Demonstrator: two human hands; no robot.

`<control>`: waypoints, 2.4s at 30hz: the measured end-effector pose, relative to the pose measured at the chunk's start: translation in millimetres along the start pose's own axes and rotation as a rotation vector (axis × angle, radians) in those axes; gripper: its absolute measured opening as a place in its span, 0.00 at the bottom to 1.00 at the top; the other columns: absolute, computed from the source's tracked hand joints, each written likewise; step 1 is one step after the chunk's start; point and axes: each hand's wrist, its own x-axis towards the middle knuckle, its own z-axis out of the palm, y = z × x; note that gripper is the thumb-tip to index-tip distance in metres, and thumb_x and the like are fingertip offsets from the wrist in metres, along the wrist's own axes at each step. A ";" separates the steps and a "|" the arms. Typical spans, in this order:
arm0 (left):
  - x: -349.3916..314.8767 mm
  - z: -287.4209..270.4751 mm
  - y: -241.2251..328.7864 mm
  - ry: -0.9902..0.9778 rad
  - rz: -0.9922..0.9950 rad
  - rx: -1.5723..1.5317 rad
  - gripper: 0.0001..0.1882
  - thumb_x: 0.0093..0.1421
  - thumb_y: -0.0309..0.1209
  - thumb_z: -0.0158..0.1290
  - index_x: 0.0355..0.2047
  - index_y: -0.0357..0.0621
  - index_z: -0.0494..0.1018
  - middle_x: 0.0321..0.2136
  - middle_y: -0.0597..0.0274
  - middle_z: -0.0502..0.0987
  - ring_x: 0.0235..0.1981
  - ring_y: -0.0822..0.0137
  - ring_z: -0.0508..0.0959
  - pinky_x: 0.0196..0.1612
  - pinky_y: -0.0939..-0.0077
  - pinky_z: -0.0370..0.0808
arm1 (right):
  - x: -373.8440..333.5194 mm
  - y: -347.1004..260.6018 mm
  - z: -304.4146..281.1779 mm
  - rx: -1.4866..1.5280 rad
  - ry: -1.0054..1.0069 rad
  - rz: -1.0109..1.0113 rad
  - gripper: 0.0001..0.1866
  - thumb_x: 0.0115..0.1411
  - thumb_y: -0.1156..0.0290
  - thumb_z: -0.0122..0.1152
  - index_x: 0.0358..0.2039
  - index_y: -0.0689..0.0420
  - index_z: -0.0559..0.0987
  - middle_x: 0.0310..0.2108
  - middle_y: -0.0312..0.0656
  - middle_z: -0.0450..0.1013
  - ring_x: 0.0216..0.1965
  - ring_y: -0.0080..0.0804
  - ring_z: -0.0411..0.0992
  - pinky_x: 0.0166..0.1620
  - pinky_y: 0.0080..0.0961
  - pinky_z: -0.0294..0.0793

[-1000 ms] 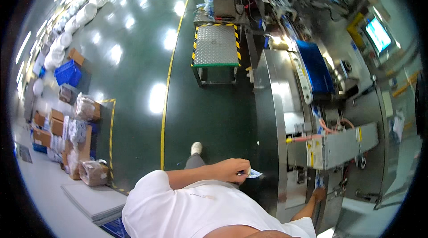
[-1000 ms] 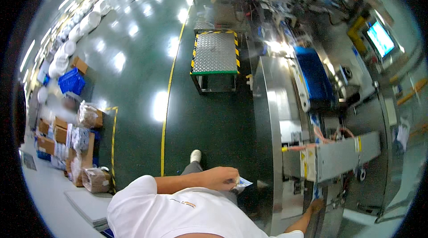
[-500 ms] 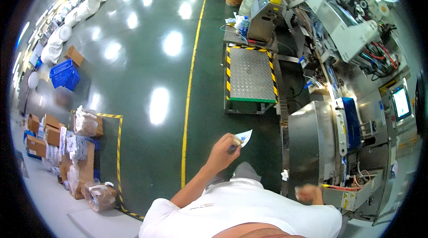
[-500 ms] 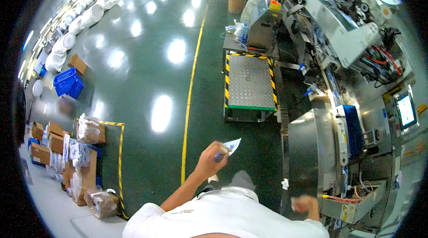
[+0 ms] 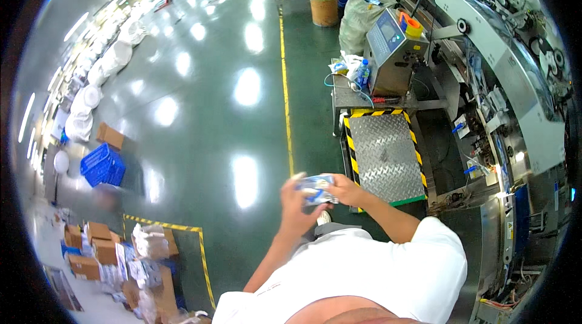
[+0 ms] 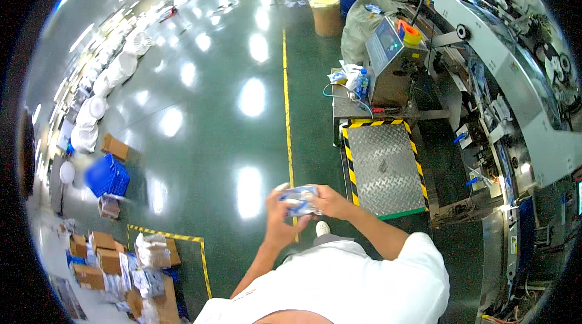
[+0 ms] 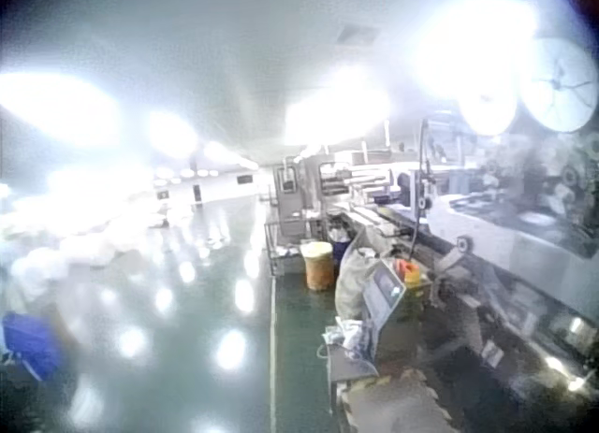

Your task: The person interacts with a packaging machine, removes a product package from the conveyor, weighs a stack of items on a digital scale, and monitors the machine's operation via touchscreens and visual checks.

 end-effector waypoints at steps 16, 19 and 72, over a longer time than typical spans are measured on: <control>507.3 27.1 -402.1 -0.698 -0.654 -0.507 0.10 0.69 0.32 0.51 0.38 0.37 0.75 0.22 0.62 0.79 0.19 0.73 0.78 0.23 0.78 0.75 | 482.9 -197.3 -309.6 -0.427 0.184 -0.087 0.20 0.67 0.60 0.58 0.56 0.53 0.72 0.34 0.40 0.77 0.28 0.28 0.74 0.32 0.28 0.74; 643.4 64.0 -439.8 -1.017 -0.490 -0.491 0.11 0.69 0.33 0.52 0.40 0.36 0.75 0.22 0.62 0.79 0.20 0.73 0.78 0.24 0.79 0.75 | 501.0 -221.9 -389.5 -0.096 0.363 -0.068 0.13 0.67 0.65 0.60 0.50 0.52 0.78 0.27 0.31 0.73 0.22 0.14 0.64 0.24 0.15 0.63; 1614.1 1053.5 -789.2 -1.785 1.084 0.240 0.21 0.54 0.40 0.59 0.49 0.52 0.78 0.40 0.59 0.82 0.49 0.57 0.78 0.66 0.51 0.56 | 748.1 -99.5 -1742.4 -0.235 0.848 1.451 0.28 0.71 0.51 0.47 0.15 0.52 0.67 0.12 0.38 0.50 0.15 0.29 0.39 0.25 0.41 0.45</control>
